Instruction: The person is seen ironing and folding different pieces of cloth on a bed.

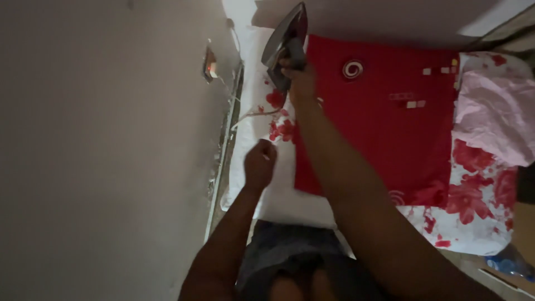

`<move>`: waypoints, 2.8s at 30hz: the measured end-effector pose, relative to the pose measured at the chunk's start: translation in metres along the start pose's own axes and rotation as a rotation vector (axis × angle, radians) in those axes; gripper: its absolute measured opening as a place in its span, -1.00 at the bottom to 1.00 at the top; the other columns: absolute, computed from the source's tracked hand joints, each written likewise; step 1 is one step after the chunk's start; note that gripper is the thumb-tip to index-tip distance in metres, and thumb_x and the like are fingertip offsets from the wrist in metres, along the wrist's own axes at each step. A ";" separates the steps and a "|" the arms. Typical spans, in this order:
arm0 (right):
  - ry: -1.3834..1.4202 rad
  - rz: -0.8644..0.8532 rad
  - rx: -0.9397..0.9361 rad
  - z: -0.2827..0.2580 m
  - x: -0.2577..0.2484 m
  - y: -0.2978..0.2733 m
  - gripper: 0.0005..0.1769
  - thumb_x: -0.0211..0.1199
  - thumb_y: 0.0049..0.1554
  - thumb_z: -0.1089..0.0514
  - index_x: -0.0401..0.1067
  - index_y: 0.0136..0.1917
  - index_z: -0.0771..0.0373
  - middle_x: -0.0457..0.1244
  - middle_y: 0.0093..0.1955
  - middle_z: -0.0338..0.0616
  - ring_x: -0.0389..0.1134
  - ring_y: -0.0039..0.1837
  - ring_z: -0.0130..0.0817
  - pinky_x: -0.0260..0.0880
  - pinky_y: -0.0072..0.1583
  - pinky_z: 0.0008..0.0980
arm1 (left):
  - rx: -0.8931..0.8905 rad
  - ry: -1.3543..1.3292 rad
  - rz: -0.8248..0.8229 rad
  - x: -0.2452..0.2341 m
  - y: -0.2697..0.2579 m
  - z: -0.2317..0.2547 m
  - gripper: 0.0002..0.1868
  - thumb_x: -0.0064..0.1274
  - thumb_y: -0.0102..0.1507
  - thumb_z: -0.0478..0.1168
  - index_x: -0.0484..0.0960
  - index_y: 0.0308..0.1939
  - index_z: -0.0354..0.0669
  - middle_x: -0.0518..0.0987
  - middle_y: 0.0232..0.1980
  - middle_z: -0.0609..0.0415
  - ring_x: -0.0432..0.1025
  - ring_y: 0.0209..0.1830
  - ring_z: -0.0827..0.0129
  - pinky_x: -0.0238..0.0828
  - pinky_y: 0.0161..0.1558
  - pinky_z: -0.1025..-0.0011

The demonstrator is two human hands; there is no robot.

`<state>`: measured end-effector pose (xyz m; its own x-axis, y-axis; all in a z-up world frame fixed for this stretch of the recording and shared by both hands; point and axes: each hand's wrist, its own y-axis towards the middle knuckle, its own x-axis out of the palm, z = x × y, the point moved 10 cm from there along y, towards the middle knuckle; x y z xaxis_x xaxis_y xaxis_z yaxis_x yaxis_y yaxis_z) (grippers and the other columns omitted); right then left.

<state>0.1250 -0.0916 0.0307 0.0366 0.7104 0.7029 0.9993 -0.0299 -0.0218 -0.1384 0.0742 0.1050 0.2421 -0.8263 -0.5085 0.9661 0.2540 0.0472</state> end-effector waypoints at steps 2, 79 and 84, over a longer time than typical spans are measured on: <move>0.094 -0.116 -0.077 0.012 0.012 0.003 -0.60 0.30 -0.11 0.63 0.43 -0.03 0.34 0.36 0.04 -0.01 0.39 0.13 -0.10 0.46 0.17 -0.14 | 0.129 0.070 -0.137 0.029 -0.003 0.005 -0.82 0.14 0.29 -0.17 0.58 -0.19 -0.21 0.61 -0.27 -0.08 0.54 -0.26 0.07 0.48 -0.16 0.19; -0.470 0.300 0.389 -0.356 -0.509 -0.481 -0.74 0.28 0.13 0.25 0.48 0.12 0.30 0.39 0.00 -0.16 0.39 -0.03 -0.35 0.38 0.01 -0.35 | -0.344 -0.393 -0.392 0.063 -0.126 0.029 -0.67 0.02 0.35 -0.27 0.58 0.16 -0.35 0.71 -0.14 0.02 0.52 -0.28 0.47 0.51 -0.22 0.43; -0.385 0.424 0.569 -0.301 -0.581 -0.495 -0.70 0.33 0.00 0.16 0.49 0.05 0.07 0.45 -0.01 -0.16 0.49 0.00 -0.26 0.45 -0.05 -0.23 | -0.533 -0.550 -0.482 0.100 -0.147 -0.053 -0.61 0.02 0.27 -0.31 0.58 0.17 -0.36 0.72 -0.09 0.01 0.54 -0.24 0.40 0.53 -0.17 0.36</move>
<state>-0.3928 -0.7012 -0.1533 0.3085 0.9146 0.2614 0.7461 -0.0622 -0.6629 -0.2609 -0.0190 0.0015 -0.0371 -0.9921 0.1195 0.8372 -0.0962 -0.5383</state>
